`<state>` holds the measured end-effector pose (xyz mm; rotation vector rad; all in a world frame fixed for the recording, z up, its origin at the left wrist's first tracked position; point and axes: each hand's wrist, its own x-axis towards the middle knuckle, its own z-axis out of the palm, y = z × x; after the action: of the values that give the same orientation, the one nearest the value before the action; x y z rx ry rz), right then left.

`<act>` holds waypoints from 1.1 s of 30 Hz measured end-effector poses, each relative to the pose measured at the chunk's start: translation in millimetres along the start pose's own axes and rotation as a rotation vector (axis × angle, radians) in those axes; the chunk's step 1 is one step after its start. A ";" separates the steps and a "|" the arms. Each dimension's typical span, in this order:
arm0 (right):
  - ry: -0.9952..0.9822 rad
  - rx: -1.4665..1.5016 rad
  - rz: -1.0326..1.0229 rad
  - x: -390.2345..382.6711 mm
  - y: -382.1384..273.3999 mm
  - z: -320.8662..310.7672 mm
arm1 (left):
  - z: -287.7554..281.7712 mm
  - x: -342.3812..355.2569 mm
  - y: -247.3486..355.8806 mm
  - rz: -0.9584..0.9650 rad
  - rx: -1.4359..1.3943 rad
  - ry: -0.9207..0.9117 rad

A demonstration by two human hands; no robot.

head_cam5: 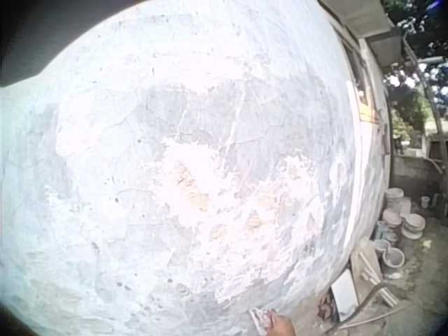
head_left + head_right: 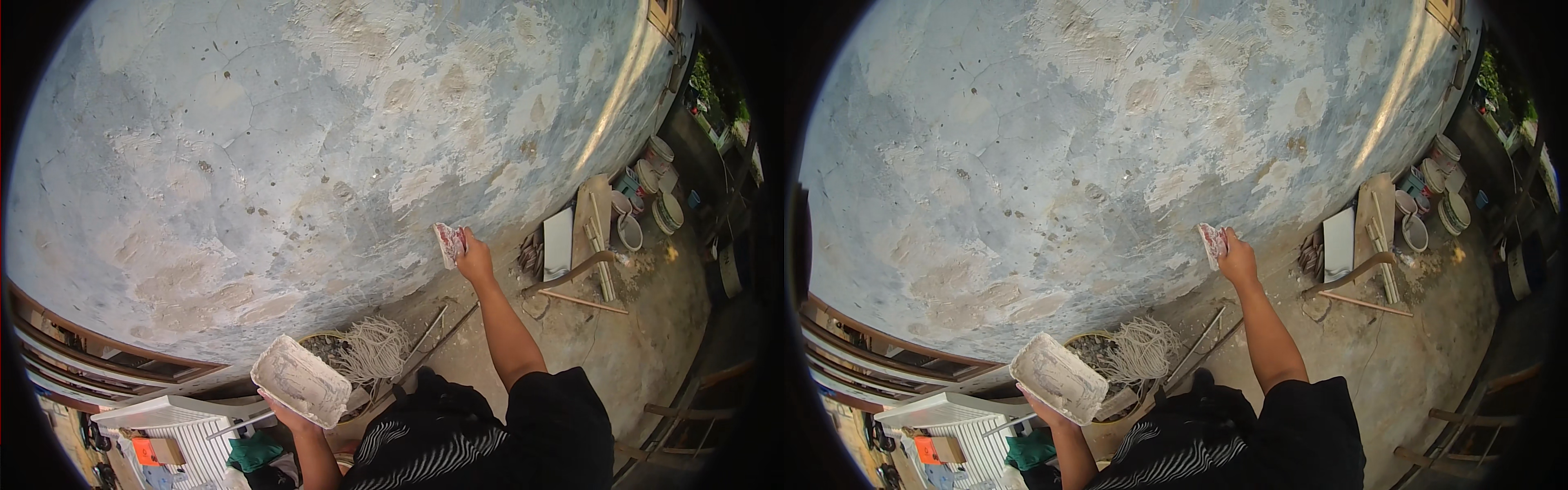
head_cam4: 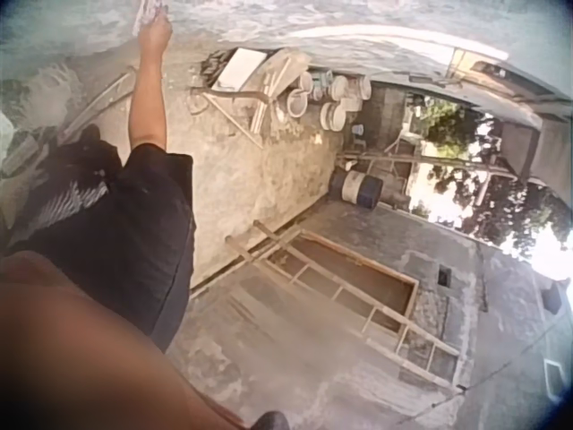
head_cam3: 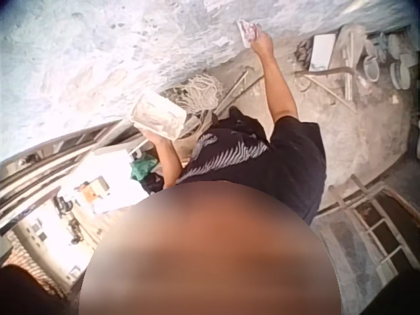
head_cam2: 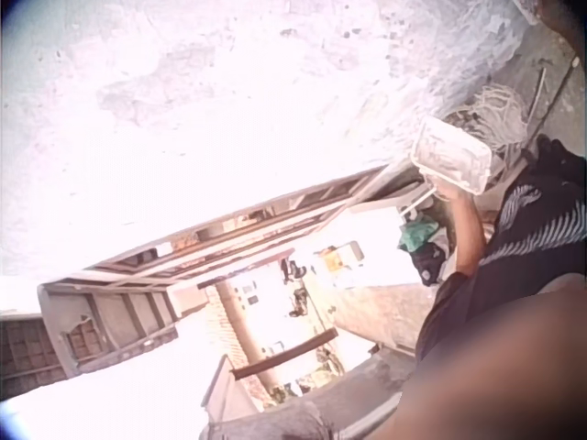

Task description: Applying putty to repair cracks on an outdoor house wall using a scraper.

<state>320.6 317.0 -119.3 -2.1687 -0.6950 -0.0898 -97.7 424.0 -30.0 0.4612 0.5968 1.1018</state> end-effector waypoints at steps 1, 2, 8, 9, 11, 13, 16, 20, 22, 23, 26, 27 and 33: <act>-0.003 -0.006 -0.032 -2.5 1.0 2.1 | -2.7 -1.6 2.7 0.006 -0.022 0.026; -0.007 -0.012 -0.064 -3.4 2.1 4.4 | -6.1 -3.2 5.4 0.013 -0.045 0.053; 0.060 0.058 -0.005 -7.1 4.5 16.2 | -33.2 -13.7 23.0 0.044 -0.049 -0.020; 0.062 0.055 -0.003 -11.3 7.0 22.2 | -35.0 -15.9 26.4 0.039 -0.049 -0.022; 0.217 0.111 0.023 -15.1 19.5 36.0 | -33.1 -18.1 28.9 0.027 -0.041 -0.097; 0.159 0.059 -0.024 -21.1 0.0 36.9 | -34.0 -20.1 31.7 0.046 -0.028 -0.101; -0.027 -0.106 -0.070 -23.9 -14.3 39.8 | -33.2 -24.9 33.9 0.024 -0.020 -0.118; -0.019 -0.077 -0.065 -26.2 -14.1 36.8 | -21.0 -42.7 37.7 0.018 -0.064 -0.044; 0.153 0.107 0.057 -38.2 -17.4 27.1 | -43.7 -47.7 42.4 0.030 -0.082 -0.082; 0.189 0.222 0.062 -45.4 -10.6 26.3 | -56.4 -51.3 44.4 0.023 -0.095 -0.124; 0.044 0.680 -0.008 -75.9 -27.4 4.9 | -85.9 -66.9 55.5 0.035 -0.083 -0.164; -0.035 0.836 0.025 -93.5 -62.3 -16.5 | -89.7 -77.5 62.3 0.044 -0.073 -0.146; -0.139 1.009 0.083 -137.2 -86.6 -58.5 | -88.2 -99.6 68.8 0.086 -0.138 -0.018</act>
<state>170.6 255.0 -60.8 -1.2290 -0.5490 0.3838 -234.7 363.6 -32.5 0.3793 0.4850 1.2115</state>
